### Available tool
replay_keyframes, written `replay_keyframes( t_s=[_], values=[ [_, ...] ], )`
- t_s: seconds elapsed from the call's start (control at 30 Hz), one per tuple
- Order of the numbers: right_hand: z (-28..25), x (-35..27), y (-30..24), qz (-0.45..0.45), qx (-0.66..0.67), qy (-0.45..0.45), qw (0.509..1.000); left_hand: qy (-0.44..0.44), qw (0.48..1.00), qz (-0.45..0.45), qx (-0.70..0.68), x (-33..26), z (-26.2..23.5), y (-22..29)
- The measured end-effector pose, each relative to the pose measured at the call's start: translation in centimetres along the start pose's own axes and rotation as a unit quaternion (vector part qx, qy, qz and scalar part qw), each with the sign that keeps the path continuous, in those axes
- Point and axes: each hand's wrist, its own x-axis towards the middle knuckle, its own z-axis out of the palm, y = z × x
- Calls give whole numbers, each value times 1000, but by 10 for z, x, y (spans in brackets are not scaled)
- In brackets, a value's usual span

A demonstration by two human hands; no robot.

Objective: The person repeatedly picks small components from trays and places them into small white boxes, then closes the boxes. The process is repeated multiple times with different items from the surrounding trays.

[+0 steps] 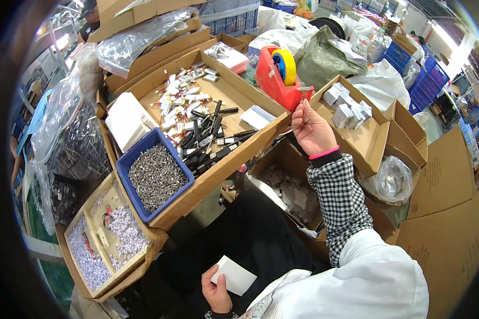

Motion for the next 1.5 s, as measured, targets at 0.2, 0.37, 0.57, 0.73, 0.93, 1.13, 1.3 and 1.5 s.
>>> replay_keyframes(
  t_s=[0.2, 0.37, 0.57, 0.73, 0.93, 1.13, 1.3, 1.5],
  values=[
    [6, -25, 9, 111, 25, 39, 993, 37, 999, -21, -14, 1, -3, -6],
    [4, -108, 59, 158, -105, -84, 978, 47, 997, 14, 62, -11, -7, 0],
    [9, -189, 137, 439, -198, -37, 875, 50, 983, 15, 174, -14, 0, 4],
    [16, -224, 169, 449, -156, -59, 878, 45, 983, 29, 175, -19, -4, 13],
    [20, -236, 179, 418, -217, -67, 879, 53, 984, 47, 163, -23, -10, 10],
    [18, -237, 184, 384, -240, -115, 884, 77, 991, 49, 93, -25, -8, 7],
    [19, -236, 185, 377, -269, -123, 878, 43, 992, 57, 107, -24, -11, 8],
    [22, -234, 184, 380, -297, -115, 868, 35, 984, 76, 159, -23, -13, 10]
  ],
)
